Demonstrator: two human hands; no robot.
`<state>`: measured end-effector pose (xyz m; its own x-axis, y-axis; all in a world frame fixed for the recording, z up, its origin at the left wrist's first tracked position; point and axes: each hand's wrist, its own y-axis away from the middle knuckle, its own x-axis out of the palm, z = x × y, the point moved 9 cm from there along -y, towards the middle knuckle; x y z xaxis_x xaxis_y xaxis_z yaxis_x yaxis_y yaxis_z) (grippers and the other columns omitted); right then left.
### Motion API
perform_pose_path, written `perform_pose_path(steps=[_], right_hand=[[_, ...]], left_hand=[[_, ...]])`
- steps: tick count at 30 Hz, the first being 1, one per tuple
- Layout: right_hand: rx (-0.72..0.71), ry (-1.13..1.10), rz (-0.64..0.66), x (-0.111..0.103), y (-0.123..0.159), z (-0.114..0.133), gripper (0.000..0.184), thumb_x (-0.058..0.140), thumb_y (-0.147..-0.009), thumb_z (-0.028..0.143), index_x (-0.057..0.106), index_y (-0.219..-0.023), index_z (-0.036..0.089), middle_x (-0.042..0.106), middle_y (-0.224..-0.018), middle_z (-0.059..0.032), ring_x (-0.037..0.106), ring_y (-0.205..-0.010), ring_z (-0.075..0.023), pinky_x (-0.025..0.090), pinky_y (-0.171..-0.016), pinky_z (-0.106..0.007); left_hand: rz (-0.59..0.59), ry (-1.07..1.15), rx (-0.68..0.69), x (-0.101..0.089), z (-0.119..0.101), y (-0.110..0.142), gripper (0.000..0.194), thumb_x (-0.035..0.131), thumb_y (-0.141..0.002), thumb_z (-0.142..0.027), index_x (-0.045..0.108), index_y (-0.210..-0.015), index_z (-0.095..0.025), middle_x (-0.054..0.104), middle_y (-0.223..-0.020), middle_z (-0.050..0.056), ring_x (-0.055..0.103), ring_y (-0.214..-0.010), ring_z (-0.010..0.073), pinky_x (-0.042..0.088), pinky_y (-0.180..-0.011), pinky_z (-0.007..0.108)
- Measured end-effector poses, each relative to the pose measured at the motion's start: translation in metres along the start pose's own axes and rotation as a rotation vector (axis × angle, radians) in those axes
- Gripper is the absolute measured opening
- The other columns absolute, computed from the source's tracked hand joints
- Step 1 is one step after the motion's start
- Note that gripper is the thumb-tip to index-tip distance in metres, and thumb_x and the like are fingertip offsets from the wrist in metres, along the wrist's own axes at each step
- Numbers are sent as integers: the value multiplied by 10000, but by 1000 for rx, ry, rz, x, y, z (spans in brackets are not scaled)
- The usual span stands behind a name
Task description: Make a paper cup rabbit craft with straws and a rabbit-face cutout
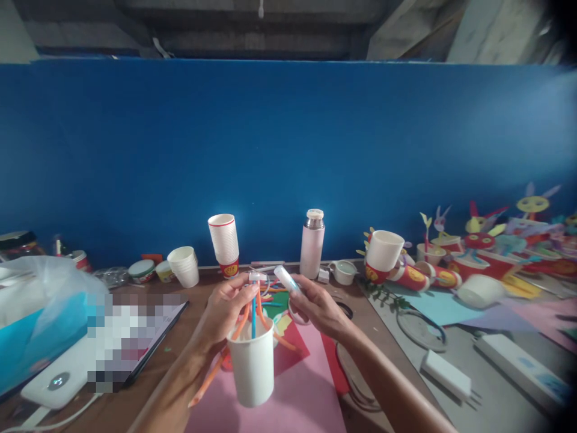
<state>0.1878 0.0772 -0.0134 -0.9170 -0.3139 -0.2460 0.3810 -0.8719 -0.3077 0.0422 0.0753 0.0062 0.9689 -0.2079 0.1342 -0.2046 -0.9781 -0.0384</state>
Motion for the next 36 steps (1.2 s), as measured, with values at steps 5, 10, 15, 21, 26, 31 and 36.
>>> perform_pose_path(steps=[5,10,15,21,26,31,36], right_hand=[[-31,243,-107,-3,5,15,297,401,-881,383,469,-1103,197,524,-722,6,450,-614,-106,345,-554,-215],[-70,308,-46,16,8,26,267,386,-890,294,428,-1137,201,584,-878,-23,525,-747,-137,380,-657,-247],[-20,307,-61,19,7,18,218,440,-860,308,471,-1032,178,590,-835,-24,526,-710,-139,373,-627,-251],[40,14,-46,18,2,5,206,558,-781,252,469,-946,166,541,-746,14,468,-623,-92,358,-549,-195],[56,92,-125,15,4,6,140,537,-798,293,508,-797,156,453,-635,42,384,-567,-77,306,-515,-189],[-18,207,-70,21,8,20,311,399,-878,379,498,-690,151,438,-600,33,377,-550,-79,288,-520,-203],[1,58,48,28,7,12,461,259,-909,447,436,-606,149,461,-572,13,431,-543,-87,331,-536,-206]], left_hand=[[102,-31,43,17,-2,3,346,606,-719,-304,640,-1045,-193,676,-915,67,613,-823,209,455,-762,308],[158,-69,29,34,7,5,302,610,-715,-287,671,-985,-168,667,-870,68,592,-760,185,459,-648,255],[137,31,-3,36,15,5,306,620,-710,-264,664,-1002,-184,627,-1048,83,592,-830,193,466,-679,263],[94,198,-18,29,12,5,399,600,-743,-269,574,-1128,-170,669,-922,101,623,-744,205,482,-629,295],[84,291,10,30,10,7,340,619,-729,-254,607,-1054,-154,667,-896,99,623,-710,196,485,-595,283],[44,334,9,31,10,11,268,634,-715,-260,640,-964,-163,666,-861,74,617,-656,170,484,-600,281],[-30,308,-30,27,13,12,343,679,-654,-283,647,-966,-146,664,-878,92,617,-598,178,469,-528,274]])
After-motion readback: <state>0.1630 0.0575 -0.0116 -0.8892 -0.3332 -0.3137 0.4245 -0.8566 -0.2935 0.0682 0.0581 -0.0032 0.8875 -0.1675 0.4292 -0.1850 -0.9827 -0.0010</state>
